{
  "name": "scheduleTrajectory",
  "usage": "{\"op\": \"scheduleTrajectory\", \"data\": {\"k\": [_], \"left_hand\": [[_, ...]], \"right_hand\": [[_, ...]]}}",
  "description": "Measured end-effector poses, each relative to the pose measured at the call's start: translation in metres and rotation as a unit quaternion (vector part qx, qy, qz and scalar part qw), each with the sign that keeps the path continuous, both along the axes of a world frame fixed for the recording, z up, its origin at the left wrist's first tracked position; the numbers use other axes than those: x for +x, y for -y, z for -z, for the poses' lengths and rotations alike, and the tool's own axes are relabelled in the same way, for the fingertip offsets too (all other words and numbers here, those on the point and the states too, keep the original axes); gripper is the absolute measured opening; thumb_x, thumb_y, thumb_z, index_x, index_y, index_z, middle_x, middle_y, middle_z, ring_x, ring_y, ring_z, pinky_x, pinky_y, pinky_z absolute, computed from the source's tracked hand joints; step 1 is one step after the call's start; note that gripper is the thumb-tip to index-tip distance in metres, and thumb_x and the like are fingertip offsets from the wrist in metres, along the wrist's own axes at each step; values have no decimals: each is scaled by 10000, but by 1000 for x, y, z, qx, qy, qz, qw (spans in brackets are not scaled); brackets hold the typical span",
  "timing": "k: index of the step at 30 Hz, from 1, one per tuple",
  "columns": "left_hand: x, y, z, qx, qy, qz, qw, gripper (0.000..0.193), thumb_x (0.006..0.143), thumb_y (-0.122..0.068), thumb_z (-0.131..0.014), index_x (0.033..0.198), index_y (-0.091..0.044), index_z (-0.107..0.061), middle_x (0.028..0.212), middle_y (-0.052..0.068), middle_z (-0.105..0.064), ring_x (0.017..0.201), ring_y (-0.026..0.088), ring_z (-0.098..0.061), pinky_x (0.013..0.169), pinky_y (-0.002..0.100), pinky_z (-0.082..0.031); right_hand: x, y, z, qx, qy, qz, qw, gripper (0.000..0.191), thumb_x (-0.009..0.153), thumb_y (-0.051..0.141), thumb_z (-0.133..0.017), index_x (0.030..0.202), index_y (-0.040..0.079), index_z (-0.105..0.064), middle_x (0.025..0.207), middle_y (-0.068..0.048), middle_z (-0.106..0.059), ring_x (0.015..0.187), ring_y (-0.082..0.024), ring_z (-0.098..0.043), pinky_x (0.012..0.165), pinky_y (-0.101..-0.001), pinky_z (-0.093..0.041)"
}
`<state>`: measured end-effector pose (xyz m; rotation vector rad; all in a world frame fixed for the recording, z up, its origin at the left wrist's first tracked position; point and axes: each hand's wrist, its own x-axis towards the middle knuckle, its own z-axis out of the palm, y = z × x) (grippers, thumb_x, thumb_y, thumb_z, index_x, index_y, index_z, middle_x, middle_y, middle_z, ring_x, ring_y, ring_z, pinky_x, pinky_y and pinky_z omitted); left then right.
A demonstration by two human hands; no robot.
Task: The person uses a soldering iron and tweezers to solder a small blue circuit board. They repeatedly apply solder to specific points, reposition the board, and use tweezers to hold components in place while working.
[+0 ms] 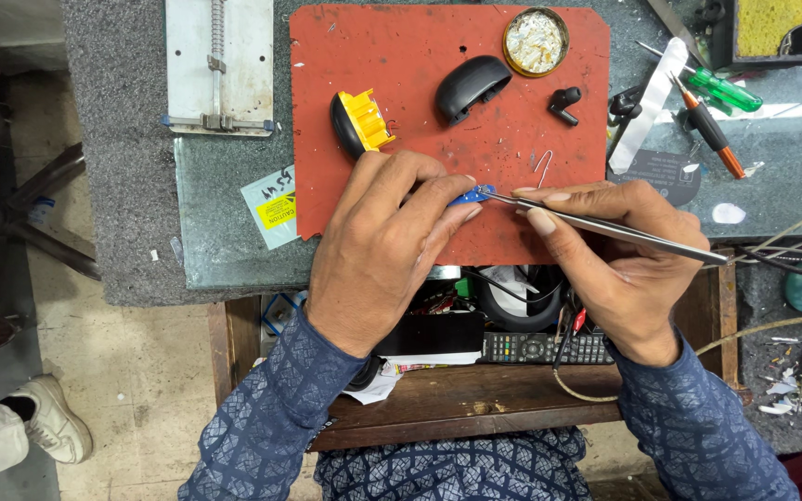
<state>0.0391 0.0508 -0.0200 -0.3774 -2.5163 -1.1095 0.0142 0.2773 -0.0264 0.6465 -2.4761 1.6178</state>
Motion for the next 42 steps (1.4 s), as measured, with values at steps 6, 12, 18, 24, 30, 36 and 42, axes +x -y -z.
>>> {"op": "scheduleTrajectory", "data": {"k": [6, 12, 18, 24, 30, 36, 42], "left_hand": [[0, 0, -1, 2, -1, 0, 1000, 232, 933, -142, -798, 1122, -44, -706, 1030, 55, -593, 989, 245, -586, 863, 385, -526], [0, 0, -1, 1, -2, 0, 1000, 221, 942, -147, -794, 1117, -49, -703, 1030, 56, -594, 993, 248, -588, 869, 387, -524], [-1, 0, -1, 3, -3, 0, 1000, 222, 943, -150, -792, 1118, -47, -702, 1033, 57, -596, 992, 252, -589, 868, 389, -521], [-1, 0, -1, 11, 3, 1, 1000, 212, 945, -148, -794, 1108, -48, -701, 1027, 54, -597, 980, 248, -588, 865, 386, -523], [0, 0, -2, 37, 20, 1, 999, 201, 932, -109, -799, 1091, -41, -695, 1045, 74, -602, 997, 254, -597, 867, 382, -523], [-5, -8, -8, 134, 106, 0, 985, 176, 945, -129, -774, 1079, -57, -685, 961, 47, -705, 834, 165, -699, 734, 294, -588], [-18, -15, -9, 310, 267, 55, 911, 273, 976, -116, -631, 1245, -82, -605, 926, 29, -774, 850, 41, -747, 715, 229, -594]], "right_hand": [[0, 0, 0, -2, 0, 0, 1000, 121, 1030, -9, -752, 1063, -49, -643, 998, -201, -759, 918, -195, -782, 805, -277, -654], [0, 0, 0, -5, 3, 0, 1000, 121, 1029, -11, -751, 1063, -49, -642, 996, -200, -760, 919, -195, -781, 805, -278, -653], [0, 1, 0, -10, 1, -4, 1000, 120, 1035, -15, -750, 1068, -49, -639, 1004, -202, -759, 933, -195, -780, 818, -276, -651], [-1, -1, 1, -2, -7, -6, 1000, 121, 1030, -17, -753, 1059, -51, -641, 993, -201, -760, 920, -193, -783, 805, -273, -650], [1, -1, 2, -13, 1, 8, 1000, 135, 1042, -25, -752, 1023, -57, -622, 1010, -209, -754, 941, -210, -780, 833, -291, -652], [-1, -2, -1, -172, 25, 26, 984, 190, 1027, -19, -712, 1062, 14, -529, 1011, -189, -711, 1007, -248, -767, 885, -346, -662], [0, -2, -3, -222, 14, 27, 975, 204, 1082, -32, -679, 1144, 16, -492, 1040, -220, -706, 977, -237, -758, 909, -361, -668]]}}
